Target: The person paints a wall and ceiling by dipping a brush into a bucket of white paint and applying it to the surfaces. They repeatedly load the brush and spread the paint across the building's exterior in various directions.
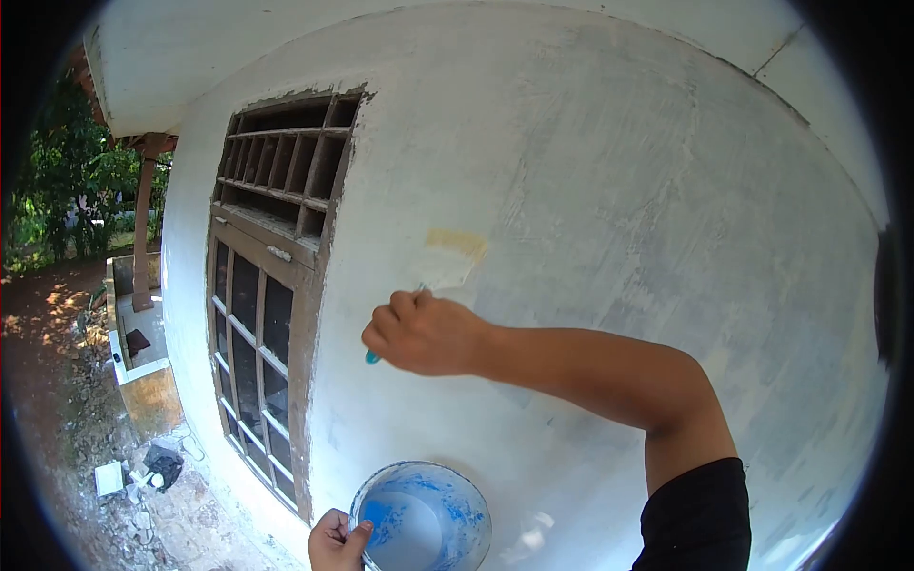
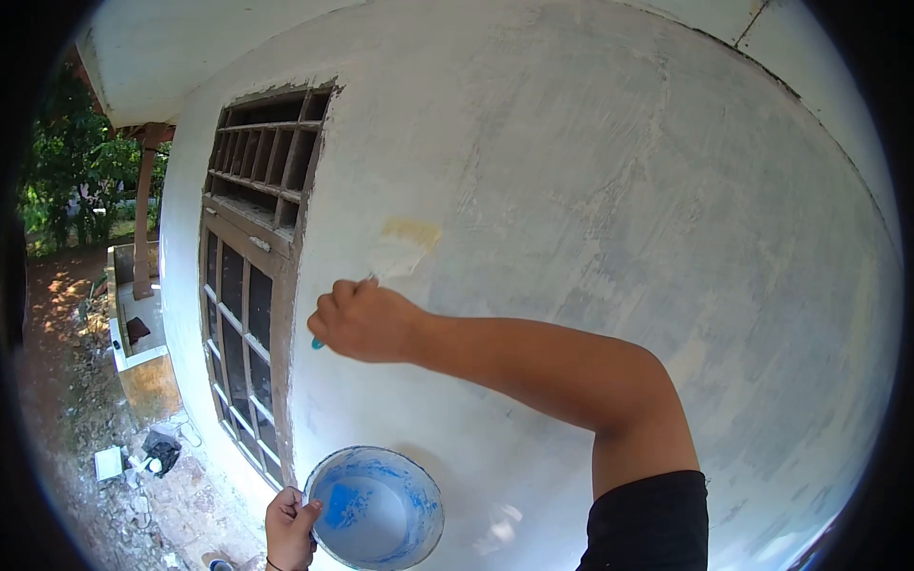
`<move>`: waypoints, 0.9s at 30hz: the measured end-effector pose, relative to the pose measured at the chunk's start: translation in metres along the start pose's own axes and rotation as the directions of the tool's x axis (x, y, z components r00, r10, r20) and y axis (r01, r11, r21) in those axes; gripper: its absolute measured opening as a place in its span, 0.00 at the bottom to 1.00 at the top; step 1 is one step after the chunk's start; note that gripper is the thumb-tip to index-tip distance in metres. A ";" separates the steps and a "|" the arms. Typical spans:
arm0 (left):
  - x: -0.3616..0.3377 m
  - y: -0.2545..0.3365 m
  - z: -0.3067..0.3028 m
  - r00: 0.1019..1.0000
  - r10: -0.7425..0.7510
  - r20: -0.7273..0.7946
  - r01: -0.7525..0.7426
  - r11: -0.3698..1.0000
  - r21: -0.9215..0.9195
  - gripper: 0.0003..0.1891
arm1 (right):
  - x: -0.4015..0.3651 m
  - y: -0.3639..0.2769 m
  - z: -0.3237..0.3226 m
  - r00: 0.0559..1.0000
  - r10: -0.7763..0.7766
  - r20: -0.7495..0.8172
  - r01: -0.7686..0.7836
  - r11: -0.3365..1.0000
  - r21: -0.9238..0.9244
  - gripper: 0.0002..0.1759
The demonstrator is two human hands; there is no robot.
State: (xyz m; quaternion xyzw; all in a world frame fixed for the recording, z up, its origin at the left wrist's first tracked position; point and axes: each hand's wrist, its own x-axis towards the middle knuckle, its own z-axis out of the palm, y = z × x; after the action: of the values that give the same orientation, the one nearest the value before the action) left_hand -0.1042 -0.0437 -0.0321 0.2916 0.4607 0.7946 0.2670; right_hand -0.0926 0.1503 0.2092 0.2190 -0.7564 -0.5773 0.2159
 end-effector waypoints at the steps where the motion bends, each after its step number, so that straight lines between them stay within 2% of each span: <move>1: -0.003 -0.005 -0.003 1.000 -0.025 -0.007 0.025 0.999 0.044 0.13 | 0.001 -0.015 -0.004 1.000 0.014 0.004 -0.014 1.000 0.013 0.11; 3: -0.007 -0.022 -0.010 0.999 -0.041 -0.030 0.041 0.999 -0.004 0.13 | 0.005 -0.038 -0.026 0.995 0.092 -0.023 -0.080 0.946 0.314 0.10; 4: -0.010 -0.028 -0.013 0.997 -0.039 -0.059 0.035 0.997 -0.065 0.12 | 0.005 -0.045 -0.036 0.995 0.098 -0.019 -0.086 0.942 0.324 0.10; 5: -0.017 -0.016 -0.008 0.989 -0.127 -0.081 0.124 0.992 -0.032 0.13 | 0.004 -0.051 -0.047 0.977 0.213 -0.002 -0.193 0.886 0.423 0.09; 6: -0.021 -0.018 -0.007 0.987 -0.137 -0.081 0.136 0.990 -0.023 0.13 | 0.003 -0.055 -0.060 0.944 0.328 0.028 -0.295 0.806 0.514 0.08; 10: -0.033 -0.032 -0.011 0.984 -0.107 -0.142 0.096 0.992 -0.086 0.13 | -0.026 -0.079 -0.118 0.870 0.492 -0.039 -0.356 0.681 0.640 0.07; 12: -0.042 -0.032 -0.016 0.981 -0.125 -0.148 0.121 0.992 -0.040 0.13 | -0.051 -0.094 -0.143 0.724 0.687 0.067 -0.425 0.367 0.827 0.07; 13: -0.044 -0.040 -0.021 0.991 -0.055 -0.122 0.051 0.998 -0.032 0.13 | -0.064 -0.106 -0.150 0.717 0.693 0.079 -0.423 0.342 0.839 0.07; 15: -0.051 -0.038 -0.020 0.990 -0.031 -0.136 0.034 0.999 0.015 0.14 | -0.088 -0.126 -0.159 0.564 0.764 0.314 -0.422 -0.061 0.905 0.06; 16: -0.055 -0.035 -0.019 0.991 -0.001 -0.134 0.008 0.999 0.052 0.14 | -0.097 -0.131 -0.158 0.564 0.757 0.331 -0.407 -0.093 0.909 0.06; 18: -0.063 -0.030 -0.015 0.990 -0.002 -0.141 0.014 0.996 0.083 0.14 | -0.114 -0.154 -0.152 0.518 0.748 0.416 -0.218 -0.355 0.909 0.06; 19: -0.067 -0.032 -0.015 0.990 0.038 -0.133 -0.022 0.993 0.116 0.14 | -0.119 -0.163 -0.148 0.525 0.739 0.422 -0.158 -0.403 0.901 0.06; 21: -0.076 -0.032 -0.012 0.985 0.024 -0.173 0.003 0.988 0.156 0.14 | -0.124 -0.179 -0.143 0.570 0.649 0.504 -0.165 -0.511 0.844 0.06; 22: -0.080 -0.037 -0.014 0.984 0.065 -0.166 -0.036 0.984 0.175 0.13 | -0.126 -0.187 -0.140 0.605 0.584 0.541 -0.195 -0.550 0.812 0.06; 23: -0.084 -0.033 -0.011 0.982 0.047 -0.182 -0.014 0.985 0.175 0.13 | -0.128 -0.198 -0.134 0.639 0.560 0.527 -0.216 -0.527 0.822 0.06; 24: -0.088 -0.033 -0.008 0.979 0.060 -0.195 -0.026 0.985 0.173 0.11 | -0.128 -0.207 -0.131 0.641 0.538 0.547 -0.198 -0.572 0.796 0.06; 27: -0.098 -0.040 -0.013 0.976 0.064 -0.207 -0.016 0.974 0.226 0.10 | -0.124 -0.231 -0.121 0.700 0.460 0.547 -0.222 -0.588 0.778 0.07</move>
State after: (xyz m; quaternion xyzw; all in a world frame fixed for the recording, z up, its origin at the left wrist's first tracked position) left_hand -0.0399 -0.1022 -0.0943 0.2421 0.5670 0.7697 0.1657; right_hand 0.0972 0.0733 0.0059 0.0268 -0.8714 0.4490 0.1959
